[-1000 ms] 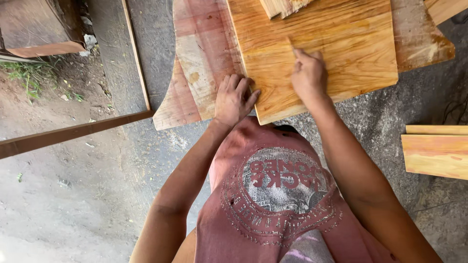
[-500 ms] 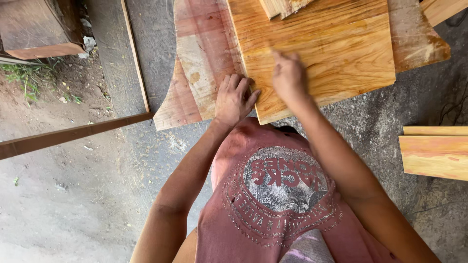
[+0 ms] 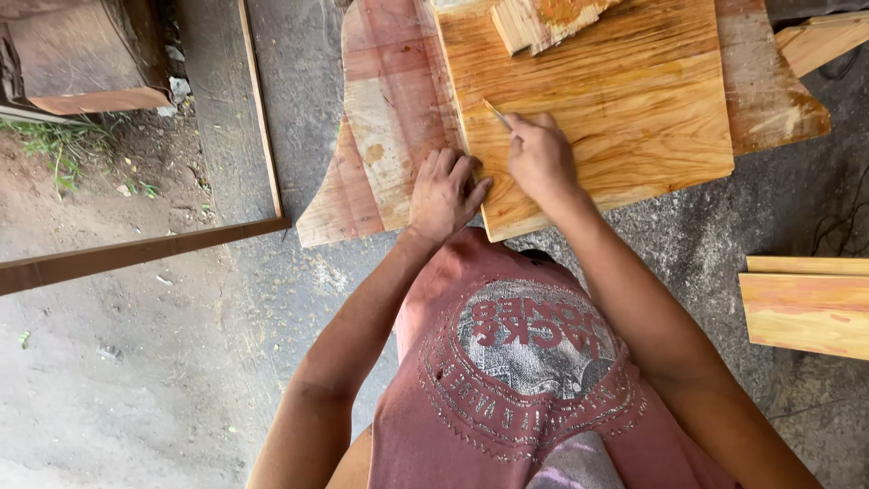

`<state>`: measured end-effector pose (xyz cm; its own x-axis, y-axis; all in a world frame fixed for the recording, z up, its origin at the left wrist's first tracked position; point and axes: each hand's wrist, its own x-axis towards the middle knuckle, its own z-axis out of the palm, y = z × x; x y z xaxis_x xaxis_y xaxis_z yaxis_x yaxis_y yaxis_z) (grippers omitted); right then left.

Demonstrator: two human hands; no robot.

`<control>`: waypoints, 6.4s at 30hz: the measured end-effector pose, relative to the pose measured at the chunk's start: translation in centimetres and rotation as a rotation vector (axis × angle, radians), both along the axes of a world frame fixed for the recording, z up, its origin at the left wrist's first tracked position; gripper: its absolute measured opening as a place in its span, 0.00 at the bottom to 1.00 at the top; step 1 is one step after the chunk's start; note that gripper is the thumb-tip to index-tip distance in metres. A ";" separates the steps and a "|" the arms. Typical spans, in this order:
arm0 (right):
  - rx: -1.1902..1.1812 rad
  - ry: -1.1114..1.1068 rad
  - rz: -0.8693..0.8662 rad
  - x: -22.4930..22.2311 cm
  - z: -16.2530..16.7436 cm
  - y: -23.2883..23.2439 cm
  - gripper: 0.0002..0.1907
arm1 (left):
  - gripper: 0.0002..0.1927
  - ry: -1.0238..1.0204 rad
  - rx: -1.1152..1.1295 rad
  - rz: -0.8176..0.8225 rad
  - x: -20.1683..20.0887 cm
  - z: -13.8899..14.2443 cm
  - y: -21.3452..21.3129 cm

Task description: The person sits with a wooden board on their lap, spreads yellow wood glue over the board surface using a small knife, then presses a small wood piece onto the glued area and scrapes excess glue around it, repositioning the board as they work.

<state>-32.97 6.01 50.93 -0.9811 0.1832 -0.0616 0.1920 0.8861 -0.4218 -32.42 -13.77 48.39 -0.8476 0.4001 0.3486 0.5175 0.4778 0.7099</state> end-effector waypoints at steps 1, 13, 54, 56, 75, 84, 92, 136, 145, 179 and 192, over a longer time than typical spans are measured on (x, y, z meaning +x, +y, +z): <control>-0.030 -0.094 -0.094 0.0 0.1 -0.3 0.18 | 0.15 -0.005 0.004 0.001 -0.1 0.0 0.0; 0.042 -0.116 -0.018 -0.3 1.3 -1.3 0.18 | 0.16 -0.004 0.017 0.011 -0.1 -0.3 0.1; 0.114 -0.024 -0.271 1.2 0.4 11.2 0.17 | 0.15 -0.008 -0.015 0.023 0.0 0.4 0.4; 0.146 0.100 -0.175 1.6 0.2 14.2 0.15 | 0.15 -0.005 -0.019 0.023 0.0 0.5 0.4; 0.160 0.132 0.276 -1.1 0.1 19.0 0.15 | 0.14 -0.038 -0.053 0.030 0.0 0.6 0.5; 0.251 0.248 0.312 1.0 1.6 13.3 0.19 | 0.15 -0.029 -0.050 0.045 -0.1 1.0 0.4; 0.283 0.136 0.202 0.7 0.1 18.6 0.16 | 0.15 -0.043 -0.048 0.025 -0.1 0.6 0.6; 0.301 0.205 0.040 1.5 -2.3 8.7 0.17 | 0.15 -0.003 0.025 0.023 -0.3 0.7 0.4; 0.332 0.184 -0.088 1.7 -0.2 9.8 0.30 | 0.15 -0.012 0.013 0.031 -0.4 0.4 0.3; -0.420 -0.216 -0.836 18.4 1.8 8.1 0.14 | 0.53 -0.013 -0.220 -0.003 -21.1 3.3 7.6; -1.330 0.046 -0.887 18.1 -1.5 9.5 0.07 | 0.43 -0.301 -0.329 0.033 -18.7 4.0 6.4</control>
